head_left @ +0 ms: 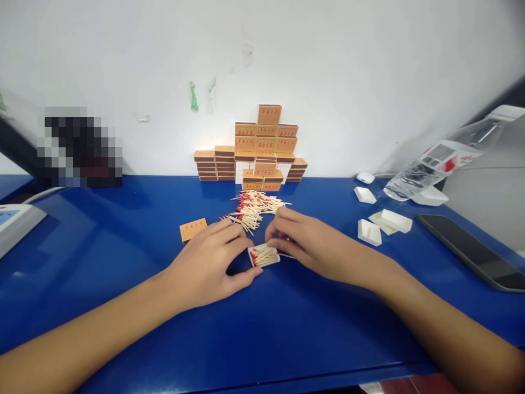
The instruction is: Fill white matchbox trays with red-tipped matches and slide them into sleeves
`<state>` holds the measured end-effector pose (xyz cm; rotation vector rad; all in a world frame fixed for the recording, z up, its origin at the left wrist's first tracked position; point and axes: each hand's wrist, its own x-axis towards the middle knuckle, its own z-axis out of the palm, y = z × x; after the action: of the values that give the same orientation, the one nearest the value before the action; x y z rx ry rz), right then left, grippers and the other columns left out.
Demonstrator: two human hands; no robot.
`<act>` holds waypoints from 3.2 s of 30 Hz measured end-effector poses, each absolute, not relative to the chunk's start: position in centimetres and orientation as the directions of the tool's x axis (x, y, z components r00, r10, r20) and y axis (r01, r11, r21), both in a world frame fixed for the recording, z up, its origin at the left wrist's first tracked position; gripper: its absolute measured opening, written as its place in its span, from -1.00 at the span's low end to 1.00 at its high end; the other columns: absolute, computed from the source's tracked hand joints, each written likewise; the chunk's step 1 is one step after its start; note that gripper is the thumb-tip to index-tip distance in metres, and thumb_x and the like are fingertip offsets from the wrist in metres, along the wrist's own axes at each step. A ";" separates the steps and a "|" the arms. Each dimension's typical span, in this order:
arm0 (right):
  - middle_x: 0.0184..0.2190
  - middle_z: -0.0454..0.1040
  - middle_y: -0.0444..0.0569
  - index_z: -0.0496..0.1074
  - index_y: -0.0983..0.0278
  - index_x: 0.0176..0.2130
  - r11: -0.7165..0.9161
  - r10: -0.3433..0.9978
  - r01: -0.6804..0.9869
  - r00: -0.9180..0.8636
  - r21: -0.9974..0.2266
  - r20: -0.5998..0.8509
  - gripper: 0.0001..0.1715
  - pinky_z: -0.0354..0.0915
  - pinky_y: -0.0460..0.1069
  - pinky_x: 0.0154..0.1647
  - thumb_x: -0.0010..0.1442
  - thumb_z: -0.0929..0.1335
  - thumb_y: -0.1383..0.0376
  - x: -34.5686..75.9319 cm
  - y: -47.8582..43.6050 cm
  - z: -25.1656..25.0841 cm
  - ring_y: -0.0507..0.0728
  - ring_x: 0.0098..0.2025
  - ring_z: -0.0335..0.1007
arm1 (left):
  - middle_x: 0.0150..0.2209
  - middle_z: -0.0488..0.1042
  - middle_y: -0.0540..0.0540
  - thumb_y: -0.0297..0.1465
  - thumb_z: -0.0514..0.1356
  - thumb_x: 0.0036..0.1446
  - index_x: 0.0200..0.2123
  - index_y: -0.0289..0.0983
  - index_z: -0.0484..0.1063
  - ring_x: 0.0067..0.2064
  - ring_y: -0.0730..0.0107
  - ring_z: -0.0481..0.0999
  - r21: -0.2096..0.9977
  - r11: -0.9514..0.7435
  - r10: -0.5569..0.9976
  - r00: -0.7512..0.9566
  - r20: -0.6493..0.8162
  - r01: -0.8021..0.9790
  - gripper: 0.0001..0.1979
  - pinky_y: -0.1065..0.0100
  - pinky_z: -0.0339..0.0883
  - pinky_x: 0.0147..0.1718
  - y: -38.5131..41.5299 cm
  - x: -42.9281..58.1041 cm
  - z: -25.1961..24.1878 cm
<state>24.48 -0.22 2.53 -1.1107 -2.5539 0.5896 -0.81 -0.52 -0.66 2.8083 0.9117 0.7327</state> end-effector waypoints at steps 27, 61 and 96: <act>-0.18 0.47 -0.03 0.54 0.21 -0.15 0.641 0.719 0.604 -0.689 -0.475 0.093 -0.87 0.28 0.01 -0.22 0.43 0.36 0.33 24.8 -0.7 2.5 0.09 -0.23 0.41 | -0.19 0.56 -0.16 -0.23 0.30 0.32 -0.11 -0.29 0.57 -0.15 0.15 0.52 0.225 -0.833 0.550 0.714 0.434 0.505 -0.76 0.11 0.46 -0.14 -0.7 -0.8 -0.6; -0.23 0.55 -0.08 0.51 0.18 0.02 0.496 0.833 0.549 -0.520 -0.673 0.189 -0.78 0.26 0.01 -0.29 0.46 0.33 0.19 24.7 -0.2 2.7 0.10 -0.32 0.35 | -0.19 0.57 -0.17 -0.24 0.31 0.30 -0.08 -0.33 0.60 -0.13 0.10 0.52 0.248 -0.818 0.573 0.700 0.427 0.519 -0.73 0.08 0.47 -0.12 -0.5 -0.8 -0.6; -0.51 0.52 -0.12 0.47 0.23 -0.52 0.234 0.971 0.790 -0.156 -0.567 0.182 -0.58 0.13 0.02 -0.43 0.19 0.49 0.02 20.8 3.9 -0.1 0.06 -0.47 0.33 | -0.23 0.56 -0.16 -0.28 0.33 0.29 -0.07 -0.33 0.57 -0.22 0.23 0.52 0.265 -0.916 0.400 0.729 0.556 0.300 -0.75 0.18 0.47 -0.19 -1.3 -0.6 -0.3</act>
<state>20.83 3.87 -0.13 -1.6088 -2.0039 0.4678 -0.63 -1.31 -0.29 2.7736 0.5655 0.9465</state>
